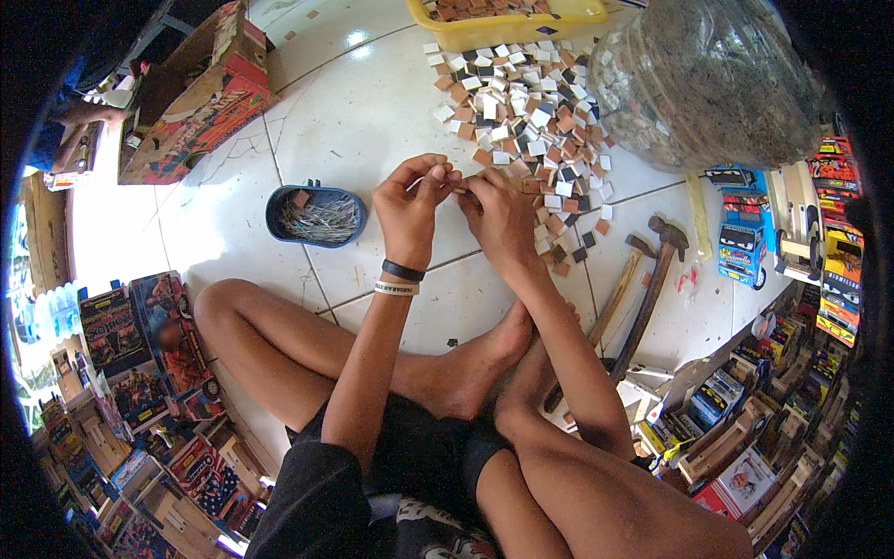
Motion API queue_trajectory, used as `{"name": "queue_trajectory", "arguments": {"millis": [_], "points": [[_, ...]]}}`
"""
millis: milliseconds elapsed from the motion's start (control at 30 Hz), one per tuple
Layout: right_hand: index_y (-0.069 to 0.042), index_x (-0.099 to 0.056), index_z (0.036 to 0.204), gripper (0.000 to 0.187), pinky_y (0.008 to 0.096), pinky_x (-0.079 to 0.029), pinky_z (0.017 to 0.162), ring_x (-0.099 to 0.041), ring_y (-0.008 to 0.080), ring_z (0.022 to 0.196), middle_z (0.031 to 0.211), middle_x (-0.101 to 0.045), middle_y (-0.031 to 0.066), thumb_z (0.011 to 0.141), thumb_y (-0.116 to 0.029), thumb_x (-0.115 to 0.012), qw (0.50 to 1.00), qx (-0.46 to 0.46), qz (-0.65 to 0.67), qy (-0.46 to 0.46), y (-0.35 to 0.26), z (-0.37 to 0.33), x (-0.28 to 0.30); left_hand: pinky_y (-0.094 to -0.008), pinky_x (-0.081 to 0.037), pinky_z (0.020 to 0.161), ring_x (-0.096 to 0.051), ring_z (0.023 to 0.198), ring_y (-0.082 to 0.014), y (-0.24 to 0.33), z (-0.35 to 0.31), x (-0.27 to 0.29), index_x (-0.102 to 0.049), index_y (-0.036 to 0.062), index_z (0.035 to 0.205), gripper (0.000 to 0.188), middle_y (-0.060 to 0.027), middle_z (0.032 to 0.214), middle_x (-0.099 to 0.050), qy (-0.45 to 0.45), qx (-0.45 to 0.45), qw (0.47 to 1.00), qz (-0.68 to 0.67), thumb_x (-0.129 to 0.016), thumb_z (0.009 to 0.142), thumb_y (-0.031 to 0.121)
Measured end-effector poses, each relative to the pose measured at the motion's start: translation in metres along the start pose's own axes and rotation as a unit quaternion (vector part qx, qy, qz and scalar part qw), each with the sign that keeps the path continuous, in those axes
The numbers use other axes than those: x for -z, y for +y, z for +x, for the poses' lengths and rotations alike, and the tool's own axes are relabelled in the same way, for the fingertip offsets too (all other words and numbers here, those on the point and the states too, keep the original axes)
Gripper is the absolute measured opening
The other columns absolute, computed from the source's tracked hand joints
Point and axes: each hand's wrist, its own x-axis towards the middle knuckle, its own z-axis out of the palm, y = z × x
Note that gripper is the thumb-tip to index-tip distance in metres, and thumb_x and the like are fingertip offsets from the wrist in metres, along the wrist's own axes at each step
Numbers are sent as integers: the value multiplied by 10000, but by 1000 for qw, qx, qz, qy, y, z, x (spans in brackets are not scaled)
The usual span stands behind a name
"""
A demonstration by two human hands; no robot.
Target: The person sits on the floor and repeatedly picks up small rectangular blocks, inserts a thin wire into each, and uses a hammer to tap the wire into place. The person works one at a time, placing finished units into a pile on the floor.
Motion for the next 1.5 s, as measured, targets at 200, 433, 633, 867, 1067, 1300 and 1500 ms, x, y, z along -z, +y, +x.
{"name": "queue_trajectory", "arguments": {"millis": [200,433,633,867,1067,1300,1500], "points": [[-69,-747,1027,131,475,-562,788,-695,360,931,982,-681,128,919,-144,-733,1000,2,16,6,0,-1,0,-428,-664,883,-757,989,-279,1,-3,5,-673,-42,1201,220,-147,1105,-723,-8,-5,999,-31,-696,1016,75],[-71,-747,1022,134,479,-553,783,-690,364,925,979,-680,132,922,-159,-736,1000,0,19,6,2,-1,-1,-391,-655,899,-756,986,-265,-1,0,9,-692,-81,1172,221,-151,1077,-743,-15,0,1000,-4,-718,994,47],[-69,-757,1027,140,442,-560,775,-703,335,908,978,-702,113,900,-127,-767,1000,5,17,17,2,0,-2,-347,-637,908,-762,976,-239,-3,2,13,-728,-78,1130,193,-160,1055,-766,-15,-15,1000,8,-745,963,17],[-76,-760,1039,156,429,-566,757,-718,314,884,977,-715,93,890,-119,-782,1000,1,6,15,-1,0,0,-353,-638,908,-767,950,-238,-2,4,14,-733,-85,1109,181,-155,1040,-771,-2,-3,1000,4,-750,953,6],[-80,-760,1039,165,430,-562,760,-717,320,882,979,-717,92,889,-140,-791,1000,-3,12,12,-1,0,1,-351,-661,855,-760,908,-223,-2,5,13,-743,-95,1045,108,-141,1008,-764,20,-33,999,8,-731,945,-56],[-74,-756,1036,166,434,-558,757,-711,329,895,977,-717,97,885,-133,-791,1000,10,8,21,0,0,0,-343,-669,838,-748,885,-200,-3,6,8,-735,-106,997,67,-138,968,-759,40,-48,998,14,-697,943,-103],[-71,-751,1036,165,438,-557,756,-706,337,900,991,-713,104,879,-110,-784,1000,17,9,24,0,0,1,-368,-665,860,-751,899,-225,-11,7,6,-728,-91,1017,78,-151,1031,-761,37,-49,998,13,-712,942,-78]]}}
